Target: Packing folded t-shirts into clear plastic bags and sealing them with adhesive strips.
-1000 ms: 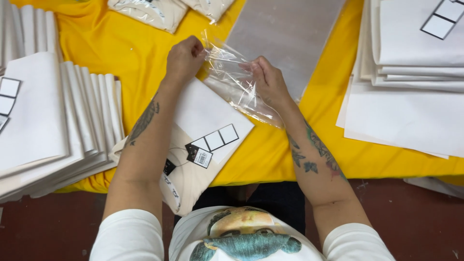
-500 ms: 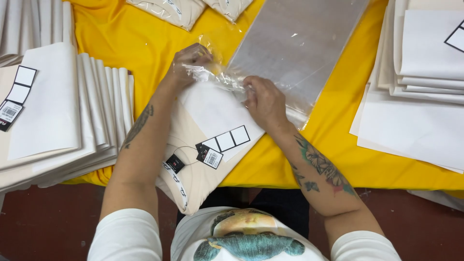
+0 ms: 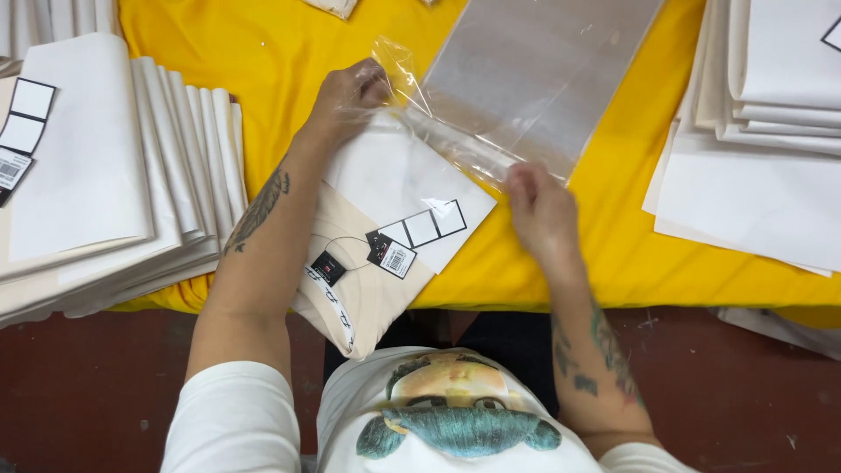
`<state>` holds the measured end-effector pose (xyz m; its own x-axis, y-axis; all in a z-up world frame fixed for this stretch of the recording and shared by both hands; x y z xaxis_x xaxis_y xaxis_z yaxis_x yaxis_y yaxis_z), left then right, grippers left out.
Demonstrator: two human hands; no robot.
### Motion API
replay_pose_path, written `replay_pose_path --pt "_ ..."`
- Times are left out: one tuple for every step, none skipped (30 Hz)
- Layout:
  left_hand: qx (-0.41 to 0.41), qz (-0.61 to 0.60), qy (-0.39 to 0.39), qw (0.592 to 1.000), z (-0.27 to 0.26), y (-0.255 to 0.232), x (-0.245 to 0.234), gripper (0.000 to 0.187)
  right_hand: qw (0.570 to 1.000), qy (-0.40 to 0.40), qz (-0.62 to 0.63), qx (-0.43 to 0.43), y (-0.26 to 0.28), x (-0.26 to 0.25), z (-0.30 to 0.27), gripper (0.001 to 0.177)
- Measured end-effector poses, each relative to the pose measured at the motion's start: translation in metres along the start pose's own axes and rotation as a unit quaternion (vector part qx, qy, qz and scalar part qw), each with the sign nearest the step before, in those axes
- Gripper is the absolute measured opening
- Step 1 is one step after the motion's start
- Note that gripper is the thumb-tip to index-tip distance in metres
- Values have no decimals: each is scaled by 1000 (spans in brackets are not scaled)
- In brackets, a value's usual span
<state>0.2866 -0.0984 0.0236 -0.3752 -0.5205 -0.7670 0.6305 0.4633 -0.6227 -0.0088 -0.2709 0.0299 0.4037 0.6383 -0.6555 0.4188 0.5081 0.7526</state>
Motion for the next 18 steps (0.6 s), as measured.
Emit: replay_pose_path --pt "2 -3 3 1000 3 7 5 15 1000 -2 -2 3 4 5 -11 30" --pt "52 -8 -26 998 5 6 6 19 983 46 165 58 2 20 -23 38" --pt "103 -12 -55 993 7 5 3 25 934 92 329 108 5 37 -36 49" --pt "105 -13 -54 993 1 4 4 25 934 89 329 109 3 42 -39 49" --pt "105 -2 -74 992 -2 2 -2 17 886 120 418 159 -1 55 -41 38" --pt "105 9 -94 990 -5 1 -8 10 827 149 501 207 -1 68 -45 37" --pt "110 8 -99 989 -5 -3 -10 10 830 147 499 202 7 71 -45 37" --pt "57 -29 -107 992 -4 4 -12 8 855 127 462 201 11 71 -45 34" --pt "2 -68 -111 992 -6 12 -9 11 877 106 423 204 13 72 -48 38" --pt "6 -71 -111 991 -1 20 -9 11 878 102 421 203 16 75 -48 38" --pt "-20 -37 -107 993 4 31 -8 13 905 80 387 157 23 73 -46 41" --pt "-46 -3 -104 994 10 42 -6 18 928 57 350 112 29 71 -44 45" --pt "-41 -2 -103 994 13 52 -6 18 928 53 352 110 26 73 -44 45" --pt "9 26 -105 994 18 53 -6 16 915 54 386 104 24 77 -44 46" --pt "59 55 -105 991 21 54 -5 17 900 56 420 99 22 80 -44 47" --pt "63 56 -104 991 27 59 -5 17 900 52 423 97 21 82 -43 47" --pt "105 147 -104 978 29 56 1 30 899 47 424 95 19 82 -44 45" --pt "145 237 -103 955 31 55 8 44 899 41 425 92 17 83 -45 43"
Point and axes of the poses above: each hand's wrist, its own z-axis towards the middle knuckle, its own x-axis out of the palm, y = z × x, the point moved 8 cm from there along z, towards the middle knuckle, and after that the axes turned 5 degrees about z, right-handed, at the moved point
